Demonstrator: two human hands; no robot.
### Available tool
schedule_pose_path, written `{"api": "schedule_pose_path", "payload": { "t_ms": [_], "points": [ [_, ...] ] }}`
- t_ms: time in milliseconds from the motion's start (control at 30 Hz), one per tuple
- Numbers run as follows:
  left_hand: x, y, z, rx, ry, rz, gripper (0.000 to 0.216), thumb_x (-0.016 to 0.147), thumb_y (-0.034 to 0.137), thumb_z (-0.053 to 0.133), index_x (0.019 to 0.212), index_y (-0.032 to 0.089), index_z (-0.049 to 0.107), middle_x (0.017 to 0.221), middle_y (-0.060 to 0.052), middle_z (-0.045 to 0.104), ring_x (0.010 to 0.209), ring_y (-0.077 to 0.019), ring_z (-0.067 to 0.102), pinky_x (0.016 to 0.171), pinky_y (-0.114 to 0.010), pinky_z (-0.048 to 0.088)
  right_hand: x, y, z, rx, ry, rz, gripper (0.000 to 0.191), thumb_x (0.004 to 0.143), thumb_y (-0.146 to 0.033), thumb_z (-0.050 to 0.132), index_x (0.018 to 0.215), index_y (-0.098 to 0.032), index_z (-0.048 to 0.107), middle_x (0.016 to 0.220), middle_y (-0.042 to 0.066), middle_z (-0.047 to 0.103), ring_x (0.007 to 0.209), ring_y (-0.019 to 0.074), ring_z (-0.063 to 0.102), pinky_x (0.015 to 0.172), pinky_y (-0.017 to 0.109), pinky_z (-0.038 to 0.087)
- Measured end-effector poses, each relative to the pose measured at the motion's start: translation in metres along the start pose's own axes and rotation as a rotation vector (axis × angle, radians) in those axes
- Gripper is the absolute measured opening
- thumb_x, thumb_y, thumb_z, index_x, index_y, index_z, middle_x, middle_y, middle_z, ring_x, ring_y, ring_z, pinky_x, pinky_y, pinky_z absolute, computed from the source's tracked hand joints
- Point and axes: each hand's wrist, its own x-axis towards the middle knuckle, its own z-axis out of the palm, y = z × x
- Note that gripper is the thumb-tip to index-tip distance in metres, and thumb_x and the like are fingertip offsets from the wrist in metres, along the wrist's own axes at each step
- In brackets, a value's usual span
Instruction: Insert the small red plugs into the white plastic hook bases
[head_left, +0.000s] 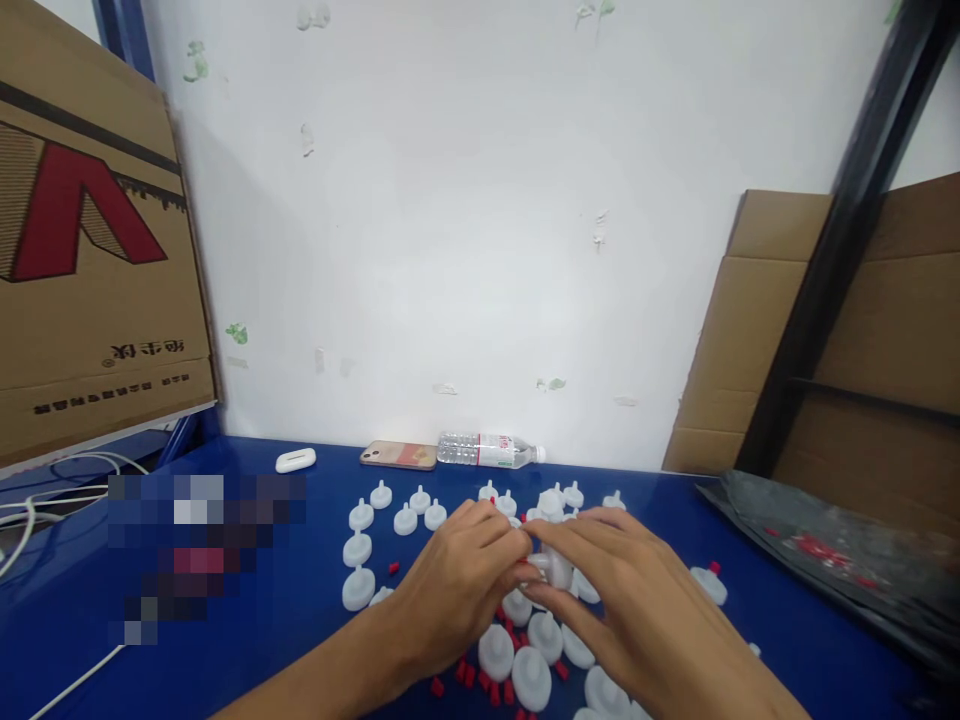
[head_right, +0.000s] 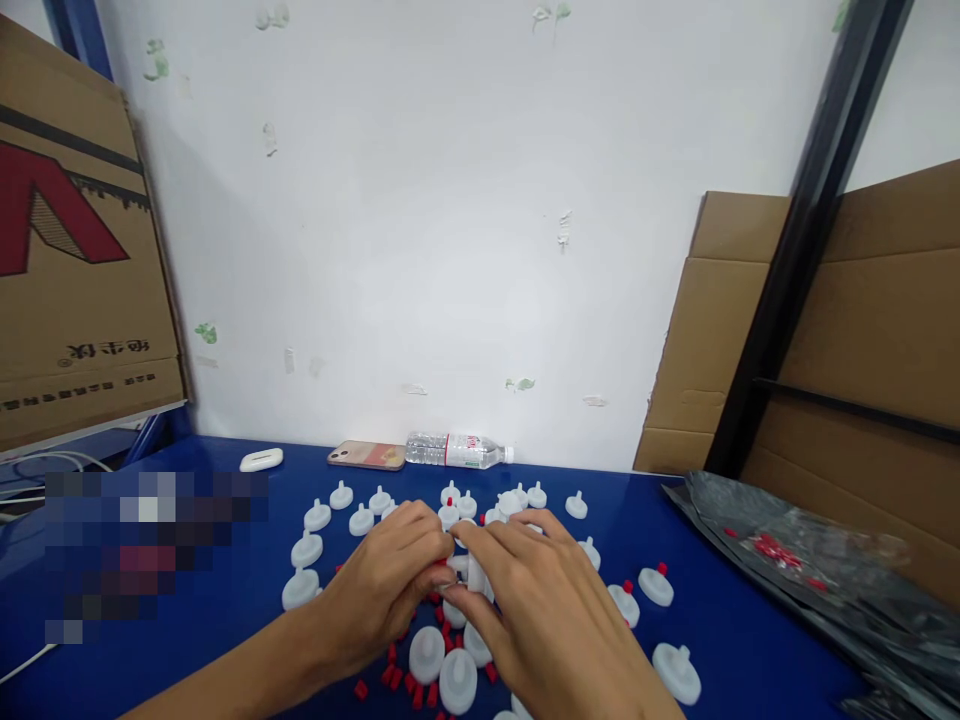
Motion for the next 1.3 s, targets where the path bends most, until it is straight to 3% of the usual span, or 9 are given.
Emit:
{"api": "schedule_pose_path", "payload": {
  "t_ms": [67,267,400,500,633,833,1000,1100,1300],
  "points": [
    [0.004,0.004,-0.005,-0.103,-0.062,-0.037,0.048,0.111,0.04,0.021,0.075,0.021,0.044,0.072,-0.002,0.055,0.075,-0.0184,0.047,0.07,-0.031,0.037,0.0,-0.001,-0.002,0.007,0.018,-0.011,0.017,0.098,-0.03,0.062,0.114,-0.024,0.065,0.093,0.001,0.076,0.081,0.0217,0.072,0.088,0.041,0.054],
    [0.009,0.009,-0.007,-0.634,-0.203,-0.456,0.049,0.109,0.048,0.017,0.074,0.022,0.039,0.055,0.004,0.048,0.052,-0.0124,0.045,0.06,-0.026,0.043,-0.003,0.003,-0.005,-0.039,0.063,-0.009,0.027,0.099,-0.025,0.059,0.126,-0.026,0.06,0.097,-0.001,0.076,0.083,0.0203,0.072,0.1,0.049,0.045],
    [0.012,-0.019,-0.025,-0.486,-0.119,-0.504,0.044,0.108,0.041,0.005,0.072,0.025,0.024,0.05,0.006,0.039,0.05,-0.0135,0.042,0.063,-0.028,0.047,-0.013,0.031,-0.013,-0.276,0.185,0.068,0.03,0.103,-0.025,0.048,0.13,-0.029,0.06,0.115,0.002,0.076,0.098,0.0258,0.073,0.096,0.052,0.046],
    [0.007,-0.046,-0.041,-0.233,-0.091,-0.529,0.046,0.109,0.041,0.017,0.07,0.024,0.035,0.062,0.0,0.052,0.065,-0.018,0.051,0.073,-0.034,0.046,-0.017,0.042,-0.015,-0.347,0.235,0.173,0.03,0.102,-0.043,0.052,0.126,-0.03,0.064,0.109,0.002,0.078,0.095,0.0307,0.072,0.089,0.054,0.049],
    [-0.008,-0.066,-0.037,0.074,-0.175,-0.465,0.019,0.098,0.029,0.049,0.083,0.02,0.057,0.09,-0.009,0.064,0.095,-0.029,0.054,0.089,-0.046,0.043,-0.009,0.027,-0.011,-0.254,0.213,0.096,0.026,0.103,-0.04,0.052,0.124,-0.028,0.063,0.112,0.002,0.077,0.098,0.0283,0.073,0.096,0.054,0.048],
    [-0.01,-0.061,-0.026,0.243,-0.231,-0.347,0.02,0.101,0.021,0.044,0.107,0.02,0.064,0.11,-0.011,0.065,0.109,-0.0303,0.054,0.102,-0.052,0.039,-0.006,0.014,-0.004,-0.143,0.086,0.04,0.031,0.102,-0.033,0.056,0.131,-0.025,0.061,0.105,0.004,0.078,0.089,0.0245,0.075,0.102,0.056,0.047],
    [0.002,-0.03,-0.034,0.181,-0.185,-0.239,0.028,0.107,0.025,0.034,0.102,0.02,0.06,0.101,-0.006,0.066,0.097,-0.0226,0.054,0.094,-0.041,0.044,-0.01,0.011,0.005,-0.16,0.02,0.072,0.05,0.093,-0.04,0.07,0.139,-0.025,0.055,0.094,0.005,0.078,0.093,0.0325,0.075,0.092,0.06,0.055],
    [0.003,-0.008,-0.029,0.047,-0.158,-0.057,0.019,0.103,0.026,0.042,0.099,0.019,0.059,0.089,-0.006,0.064,0.086,-0.022,0.052,0.08,-0.037,0.044,-0.008,0.005,0.01,-0.121,0.03,0.049,0.06,0.087,-0.04,0.078,0.139,-0.025,0.053,0.097,0.005,0.078,0.097,0.0341,0.074,0.094,0.062,0.055],
    [0.002,0.001,-0.016,-0.077,-0.056,-0.003,0.024,0.105,0.019,0.042,0.089,0.018,0.06,0.08,-0.005,0.065,0.077,-0.0189,0.05,0.072,-0.033,0.043,-0.006,0.002,0.012,-0.008,-0.002,0.023,0.05,0.081,-0.04,0.084,0.124,-0.028,0.062,0.102,0.003,0.079,0.093,0.031,0.075,0.1,0.058,0.053]
  ]
}}
